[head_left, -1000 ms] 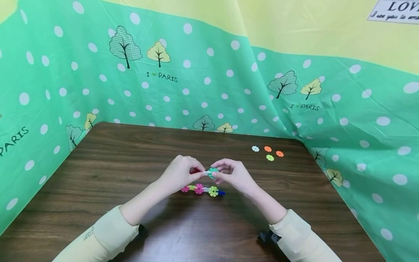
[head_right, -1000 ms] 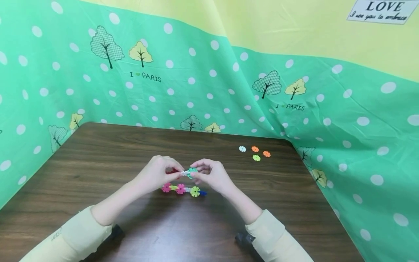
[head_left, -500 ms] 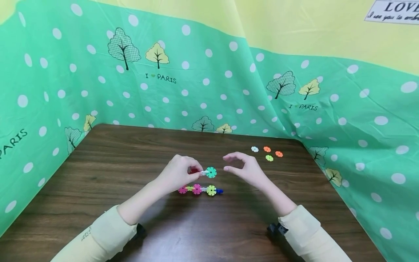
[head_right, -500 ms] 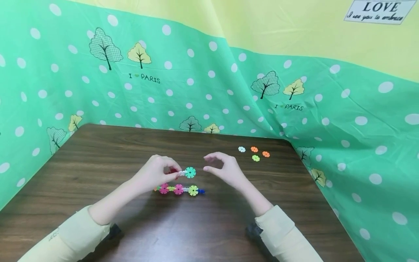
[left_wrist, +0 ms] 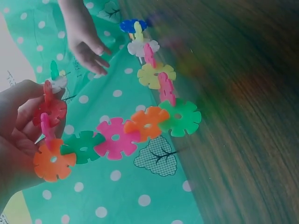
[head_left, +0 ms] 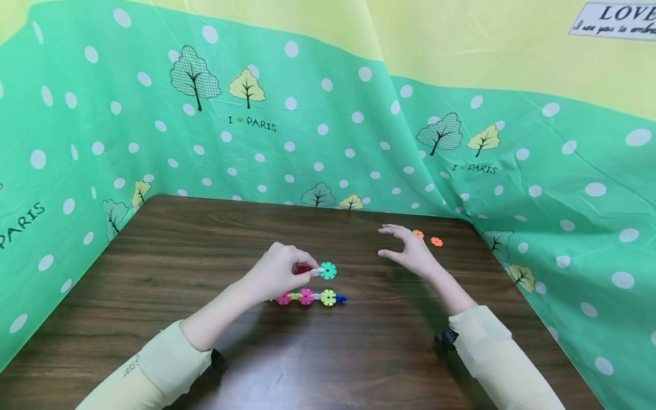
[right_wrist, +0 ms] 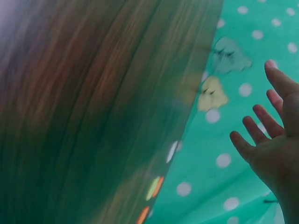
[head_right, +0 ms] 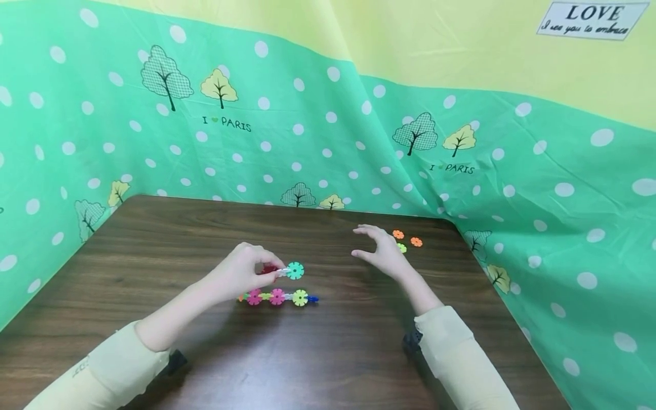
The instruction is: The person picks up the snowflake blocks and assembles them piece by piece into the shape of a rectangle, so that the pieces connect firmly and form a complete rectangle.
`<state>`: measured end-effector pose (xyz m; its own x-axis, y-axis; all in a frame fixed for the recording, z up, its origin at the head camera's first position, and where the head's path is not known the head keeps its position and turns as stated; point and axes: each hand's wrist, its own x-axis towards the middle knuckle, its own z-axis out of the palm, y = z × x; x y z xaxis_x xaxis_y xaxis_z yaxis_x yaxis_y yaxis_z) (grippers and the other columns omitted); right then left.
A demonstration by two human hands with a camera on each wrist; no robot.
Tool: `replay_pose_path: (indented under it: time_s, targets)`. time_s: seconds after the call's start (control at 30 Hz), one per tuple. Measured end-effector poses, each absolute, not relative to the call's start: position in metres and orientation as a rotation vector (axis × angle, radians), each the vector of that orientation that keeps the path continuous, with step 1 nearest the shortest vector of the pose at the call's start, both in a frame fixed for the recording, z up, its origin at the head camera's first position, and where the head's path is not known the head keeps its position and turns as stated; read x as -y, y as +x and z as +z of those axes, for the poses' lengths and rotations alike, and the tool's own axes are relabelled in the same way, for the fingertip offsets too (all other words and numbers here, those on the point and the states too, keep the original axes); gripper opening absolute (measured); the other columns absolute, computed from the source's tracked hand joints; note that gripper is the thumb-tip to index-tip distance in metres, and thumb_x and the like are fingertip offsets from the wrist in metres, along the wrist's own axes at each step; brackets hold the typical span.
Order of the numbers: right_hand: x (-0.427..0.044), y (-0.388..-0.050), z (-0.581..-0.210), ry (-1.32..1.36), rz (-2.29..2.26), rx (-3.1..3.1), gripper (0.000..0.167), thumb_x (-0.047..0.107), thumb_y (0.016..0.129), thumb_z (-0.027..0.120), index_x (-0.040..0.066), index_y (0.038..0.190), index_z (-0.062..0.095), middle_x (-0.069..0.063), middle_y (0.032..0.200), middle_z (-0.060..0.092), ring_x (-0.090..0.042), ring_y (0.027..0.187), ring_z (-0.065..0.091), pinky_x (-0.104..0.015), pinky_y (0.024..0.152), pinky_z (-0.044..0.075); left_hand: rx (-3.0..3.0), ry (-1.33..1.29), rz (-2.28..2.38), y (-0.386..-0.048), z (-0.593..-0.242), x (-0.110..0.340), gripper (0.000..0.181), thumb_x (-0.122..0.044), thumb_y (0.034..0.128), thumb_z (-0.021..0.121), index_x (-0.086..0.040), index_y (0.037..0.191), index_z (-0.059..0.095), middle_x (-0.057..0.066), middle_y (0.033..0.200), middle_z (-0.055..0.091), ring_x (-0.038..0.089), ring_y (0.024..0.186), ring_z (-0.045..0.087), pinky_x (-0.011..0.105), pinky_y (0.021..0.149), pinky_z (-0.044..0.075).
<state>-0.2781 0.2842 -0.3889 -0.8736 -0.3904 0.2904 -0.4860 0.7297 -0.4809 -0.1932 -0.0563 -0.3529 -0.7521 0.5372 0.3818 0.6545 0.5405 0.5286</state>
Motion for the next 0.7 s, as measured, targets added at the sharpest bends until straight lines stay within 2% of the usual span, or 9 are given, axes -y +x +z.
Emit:
replay_pose_path:
  time_s: [0.17,0.4,0.5,0.7]
  targets:
    - [-0.303,-0.294,-0.397,0.67,0.775,2.796,0.054,0.024,0.081,0.076,0.01,0.129,0.055,-0.014,0.142,0.046,-0.036,0.129,0.041,-0.056,0.102,0.034,2.617,-1.014,-0.991,-0.193,-0.351,0.057,0.006,-0.01,0.0799,0.072,-0.013,0.085,0.074,-0.007,0.074,0.068,0.002,0.058,0.052,0.017,0.056,0.047]
    - [-0.325,-0.311,-0.408,0.62,0.728,2.854,0.055,0.023,0.082,0.074,0.008,0.131,0.053,-0.016,0.143,0.042,-0.039,0.132,0.034,-0.06,0.104,0.027,2.639,-0.989,-1.027,-0.192,-0.352,0.057,0.004,-0.009,0.0798,0.072,-0.012,0.083,0.072,-0.01,0.069,0.065,0.005,0.058,0.051,0.019,0.055,0.047]
    - [-0.333,-0.318,-0.414,0.615,0.736,2.891,0.057,0.022,0.083,0.073,0.006,0.133,0.051,-0.018,0.144,0.041,-0.041,0.132,0.033,-0.059,0.104,0.027,2.643,-0.981,-1.031,-0.193,-0.352,0.057,0.001,-0.013,0.0813,0.072,-0.012,0.082,0.072,-0.011,0.067,0.063,0.005,0.057,0.05,0.02,0.054,0.046]
    - [-0.349,-0.329,-0.423,0.564,0.788,2.96,0.059,0.018,0.084,0.073,0.001,0.134,0.048,-0.024,0.142,0.04,-0.044,0.129,0.038,-0.058,0.102,0.033,2.657,-0.968,-1.021,-0.193,-0.352,0.056,0.004,-0.017,0.0828,0.072,-0.017,0.079,0.07,-0.014,0.065,0.061,0.005,0.057,0.05,0.02,0.055,0.045]
